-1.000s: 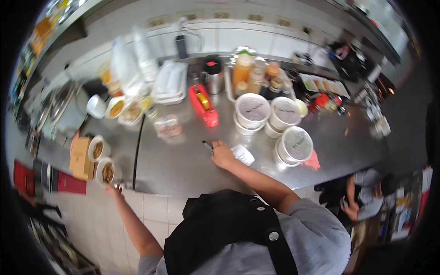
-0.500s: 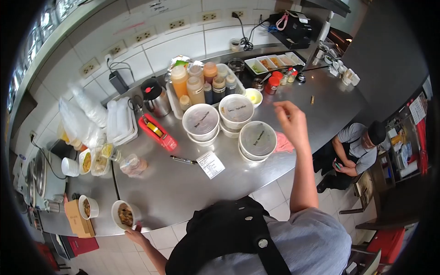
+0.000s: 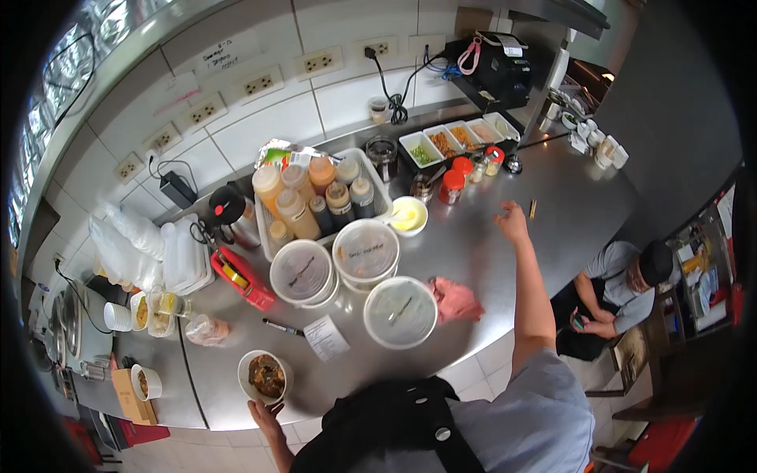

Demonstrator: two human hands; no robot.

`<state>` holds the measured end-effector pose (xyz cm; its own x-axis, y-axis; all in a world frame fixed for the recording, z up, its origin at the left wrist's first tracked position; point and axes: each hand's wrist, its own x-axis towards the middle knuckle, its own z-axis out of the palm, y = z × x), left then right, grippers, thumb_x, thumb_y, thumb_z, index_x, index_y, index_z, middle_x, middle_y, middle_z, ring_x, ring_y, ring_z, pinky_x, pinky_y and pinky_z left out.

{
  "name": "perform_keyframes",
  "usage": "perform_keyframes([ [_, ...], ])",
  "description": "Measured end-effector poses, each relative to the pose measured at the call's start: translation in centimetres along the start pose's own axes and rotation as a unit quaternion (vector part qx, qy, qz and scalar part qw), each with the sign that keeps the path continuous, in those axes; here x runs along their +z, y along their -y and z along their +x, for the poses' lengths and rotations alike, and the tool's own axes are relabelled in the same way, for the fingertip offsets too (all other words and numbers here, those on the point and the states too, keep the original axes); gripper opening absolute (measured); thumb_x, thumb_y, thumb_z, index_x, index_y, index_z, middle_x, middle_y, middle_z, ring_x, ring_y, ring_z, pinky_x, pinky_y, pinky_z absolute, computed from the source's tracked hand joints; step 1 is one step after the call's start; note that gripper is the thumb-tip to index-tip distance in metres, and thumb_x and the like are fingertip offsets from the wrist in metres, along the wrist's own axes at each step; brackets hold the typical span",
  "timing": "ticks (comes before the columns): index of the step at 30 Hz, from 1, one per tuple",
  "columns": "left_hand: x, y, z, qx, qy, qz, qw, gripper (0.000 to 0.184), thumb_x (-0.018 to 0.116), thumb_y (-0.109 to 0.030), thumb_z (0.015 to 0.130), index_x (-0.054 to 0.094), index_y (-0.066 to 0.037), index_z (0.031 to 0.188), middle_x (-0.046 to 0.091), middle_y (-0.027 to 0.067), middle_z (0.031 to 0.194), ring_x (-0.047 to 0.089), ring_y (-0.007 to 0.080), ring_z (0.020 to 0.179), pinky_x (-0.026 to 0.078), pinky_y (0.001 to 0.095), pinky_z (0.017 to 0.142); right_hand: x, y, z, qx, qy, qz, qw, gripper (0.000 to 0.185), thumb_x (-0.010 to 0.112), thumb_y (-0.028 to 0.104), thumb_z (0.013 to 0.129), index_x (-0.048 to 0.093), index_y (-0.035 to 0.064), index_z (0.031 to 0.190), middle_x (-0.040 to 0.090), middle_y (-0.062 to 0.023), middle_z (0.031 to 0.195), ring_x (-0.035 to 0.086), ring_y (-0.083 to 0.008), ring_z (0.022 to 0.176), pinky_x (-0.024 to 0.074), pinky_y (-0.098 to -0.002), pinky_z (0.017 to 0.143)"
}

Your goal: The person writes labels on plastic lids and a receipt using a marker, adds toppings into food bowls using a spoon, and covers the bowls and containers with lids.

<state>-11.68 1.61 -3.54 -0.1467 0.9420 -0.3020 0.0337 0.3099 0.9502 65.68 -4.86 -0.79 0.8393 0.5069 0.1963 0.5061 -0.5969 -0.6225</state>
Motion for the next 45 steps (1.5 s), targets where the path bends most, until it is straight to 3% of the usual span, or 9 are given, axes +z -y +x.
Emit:
perform_keyframes([
  [4,0.6,-1.0,-1.8,-0.036,-0.031,0.074,0.996,0.024,0.043,-0.032,0.1,0.04,-0.009,0.103,0.052,0.0086,0.096,0.064,0.0222,0.085,0.058,0.0372,0.067,1.3,0.1,10.0,-0.031,-0.061,-0.062,0.996,0.069,0.078,0.01,0.065,0.05,0.0036,0.128,0.056,-0.0212,0.123,0.056,-0.0359,0.113,0.0474,-0.0425,0.093],
  [8,0.2,-1.1,-2.1,-0.021,-0.2,0.198,0.959,0.037,0.052,-0.046,0.097,0.042,-0.01,0.101,0.049,0.0031,0.097,0.049,0.0144,0.087,0.041,0.0299,0.069,3.1,-0.5,17.8,-0.029,-0.067,-0.094,0.993,0.076,0.078,0.009,0.063,0.045,0.0075,0.131,0.052,-0.019,0.128,0.049,-0.0396,0.119,0.0415,-0.0443,0.1],
  [16,1.3,-4.1,-3.5,0.127,-0.332,0.224,0.908,0.043,0.047,-0.036,0.101,0.043,0.003,0.117,0.048,0.015,0.117,0.049,0.0235,0.105,0.042,0.0366,0.091,4.5,-2.6,22.2,-0.047,0.06,-0.073,0.994,0.069,0.081,0.011,0.062,0.047,0.0091,0.121,0.058,-0.0161,0.119,0.057,-0.0377,0.11,0.0479,-0.0454,0.091],
  [21,8.9,-10.8,-4.3,0.229,-0.343,0.188,0.891,0.031,0.048,-0.025,0.101,0.044,0.0,0.119,0.046,0.019,0.135,0.05,0.0271,0.114,0.041,0.0391,0.097,3.4,-2.3,16.7,-0.042,-0.041,-0.156,0.986,0.069,0.08,0.02,0.065,0.043,0.0101,0.123,0.051,-0.0233,0.122,0.056,-0.0464,0.104,0.0493,-0.05,0.089],
  [29,19.3,-15.2,-9.2,0.424,-0.054,0.113,0.897,0.028,0.052,-0.011,0.093,0.044,-0.003,0.119,0.042,0.0221,0.139,0.048,0.0311,0.12,0.038,0.0399,0.101,-1.8,2.6,-4.4,-0.004,0.068,-0.055,0.996,0.065,0.076,0.026,0.069,0.042,0.0035,0.12,0.06,-0.0283,0.104,0.062,-0.0458,0.094,0.0514,-0.0481,0.08],
  [31,20.3,-16.7,-11.1,0.479,0.047,0.161,0.862,0.027,0.06,-0.005,0.084,0.05,-0.001,0.109,0.051,0.0221,0.123,0.049,0.0343,0.12,0.039,0.0432,0.1,-5.9,6.3,-8.6,-0.034,0.067,-0.029,0.997,0.064,0.076,0.027,0.069,0.044,0.0032,0.119,0.061,-0.0278,0.104,0.062,-0.0449,0.094,0.0515,-0.0472,0.08],
  [35,22.7,-17.7,-14.0,0.542,0.294,0.199,0.762,0.039,0.07,-0.012,0.08,0.056,-0.001,0.114,0.051,0.0239,0.128,0.053,0.035,0.116,0.044,0.0421,0.096,-16.2,16.1,-17.0,-0.105,0.181,0.041,0.977,0.061,0.078,0.027,0.069,0.048,0.0026,0.116,0.062,-0.027,0.107,0.064,-0.0428,0.095,0.0523,-0.0451,0.08],
  [38,26.2,-17.8,-17.5,0.519,0.373,0.208,0.74,0.054,0.076,-0.017,0.075,0.054,-0.002,0.123,0.051,0.0207,0.131,0.054,0.035,0.115,0.044,0.0424,0.097,-20.1,22.1,-22.5,-0.102,0.304,0.083,0.943,0.065,0.079,0.031,0.07,0.048,0.0025,0.119,0.059,-0.0287,0.115,0.06,-0.0433,0.106,0.0505,-0.0452,0.086],
  [45,27.3,-16.6,-21.6,0.32,0.412,0.165,0.837,0.063,0.081,-0.021,0.071,0.051,0.002,0.121,0.057,0.0215,0.117,0.062,0.0348,0.101,0.05,0.0403,0.086,-18.5,23.3,-29.1,-0.325,0.123,-0.017,0.938,0.057,0.071,0.041,0.078,0.052,0.002,0.115,0.06,-0.0191,0.104,0.062,-0.0379,0.099,0.0527,-0.0398,0.081],
])
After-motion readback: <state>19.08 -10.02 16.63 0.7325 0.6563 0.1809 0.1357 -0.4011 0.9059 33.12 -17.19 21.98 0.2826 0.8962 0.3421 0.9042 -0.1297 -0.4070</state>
